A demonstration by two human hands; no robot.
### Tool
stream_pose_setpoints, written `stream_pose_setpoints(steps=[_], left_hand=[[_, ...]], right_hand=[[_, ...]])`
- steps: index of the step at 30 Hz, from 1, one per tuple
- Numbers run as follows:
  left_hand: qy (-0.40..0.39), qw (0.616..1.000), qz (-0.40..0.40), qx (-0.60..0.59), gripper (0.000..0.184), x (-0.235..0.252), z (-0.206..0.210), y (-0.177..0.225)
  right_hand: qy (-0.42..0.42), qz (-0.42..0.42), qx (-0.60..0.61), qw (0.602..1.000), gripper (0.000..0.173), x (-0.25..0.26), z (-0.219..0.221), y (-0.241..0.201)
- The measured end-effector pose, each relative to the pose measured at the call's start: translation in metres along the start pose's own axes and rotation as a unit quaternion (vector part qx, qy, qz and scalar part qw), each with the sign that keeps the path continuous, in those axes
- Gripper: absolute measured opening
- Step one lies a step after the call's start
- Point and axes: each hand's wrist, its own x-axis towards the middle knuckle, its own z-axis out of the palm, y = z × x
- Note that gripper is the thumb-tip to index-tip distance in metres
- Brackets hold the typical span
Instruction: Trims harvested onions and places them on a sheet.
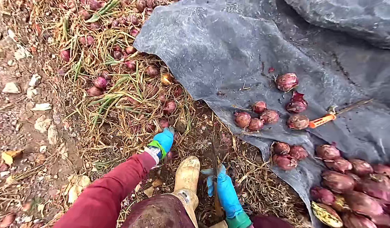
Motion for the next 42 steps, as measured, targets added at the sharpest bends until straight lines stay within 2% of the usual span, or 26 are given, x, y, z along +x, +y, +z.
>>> stream_pose_setpoints(steps=[2, 4, 6, 8, 11, 13, 15, 17, 19, 21, 23, 26, 29, 30, 32, 34, 36, 38, 40, 42], left_hand=[[-0.013, 1.000, 0.005, 0.014, 0.055, -0.001, -0.012, -0.004], [-0.015, 0.999, 0.043, 0.018, 0.038, 0.000, -0.019, -0.013], [-0.053, 0.996, 0.072, 0.005, 0.038, 0.002, -0.036, -0.018], [-0.034, 0.992, 0.106, -0.057, 0.040, -0.010, -0.062, -0.022], [0.038, 0.966, 0.164, -0.195, 0.035, -0.043, -0.096, -0.015], [0.021, 0.949, 0.189, -0.250, 0.046, -0.055, -0.104, -0.001], [-0.025, 0.965, 0.173, -0.194, 0.050, -0.058, -0.083, 0.005], [-0.088, 0.985, 0.124, -0.076, 0.055, -0.048, -0.040, -0.004], [-0.174, 0.980, 0.099, 0.010, 0.064, -0.040, 0.009, -0.029], [-0.238, 0.966, 0.091, 0.043, 0.068, -0.046, 0.035, -0.054], [-0.257, 0.964, 0.073, 0.005, 0.065, -0.057, 0.036, -0.069], [-0.204, 0.965, 0.079, -0.145, 0.054, -0.053, -0.005, -0.077], [-0.114, 0.937, 0.147, -0.296, 0.035, -0.057, -0.057, -0.056], [-0.084, 0.927, 0.178, -0.319, 0.030, -0.060, -0.073, -0.044], [-0.027, 0.903, 0.246, -0.352, 0.021, -0.061, -0.093, -0.021], [-0.024, 0.896, 0.299, -0.327, 0.020, -0.059, -0.102, -0.006], [-0.049, 0.905, 0.337, -0.255, 0.024, -0.066, -0.107, 0.004], [-0.055, 0.910, 0.370, -0.179, 0.024, -0.074, -0.109, 0.007], [-0.042, 0.916, 0.389, -0.086, 0.026, -0.070, -0.124, 0.007], [-0.022, 0.926, 0.375, -0.027, 0.024, -0.056, -0.135, 0.001]], right_hand=[[-0.005, 0.016, 0.000, 1.000, 0.094, -0.006, -0.002, -0.001], [-0.001, 0.031, 0.003, 1.000, 0.095, -0.002, -0.004, -0.002], [0.010, 0.043, 0.014, 0.999, 0.097, 0.003, -0.008, -0.002], [0.008, 0.056, 0.050, 0.997, 0.101, 0.012, -0.007, -0.003], [-0.067, 0.050, 0.085, 0.993, 0.104, 0.024, 0.006, -0.011], [-0.146, -0.018, 0.069, 0.987, 0.100, 0.035, 0.016, -0.029], [-0.154, -0.066, 0.071, 0.983, 0.098, 0.037, 0.026, -0.048], [-0.095, -0.096, 0.082, 0.987, 0.095, 0.036, 0.028, -0.064], [-0.012, -0.100, 0.104, 0.990, 0.095, 0.032, 0.016, -0.072], [0.053, -0.086, 0.124, 0.987, 0.100, 0.028, -0.004, -0.064], [0.096, -0.052, 0.142, 0.984, 0.103, 0.021, -0.021, -0.043], [0.112, 0.016, 0.166, 0.980, 0.105, 0.026, -0.032, -0.016], [0.053, 0.090, 0.146, 0.984, 0.105, 0.033, -0.013, -0.010], [0.004, 0.079, 0.134, 0.988, 0.105, 0.034, -0.003, -0.013], [-0.100, -0.015, 0.122, 0.987, 0.103, 0.036, 0.012, -0.024], [-0.133, -0.101, 0.115, 0.979, 0.098, 0.035, 0.024, -0.051], [-0.096, -0.174, 0.083, 0.976, 0.089, 0.030, 0.026, -0.071], [-0.060, -0.221, 0.009, 0.973, 0.090, 0.027, 0.020, -0.083], [-0.072, -0.199, -0.056, 0.976, 0.092, 0.030, 0.011, -0.096], [-0.110, -0.147, -0.085, 0.979, 0.093, 0.033, 0.000, -0.102]])
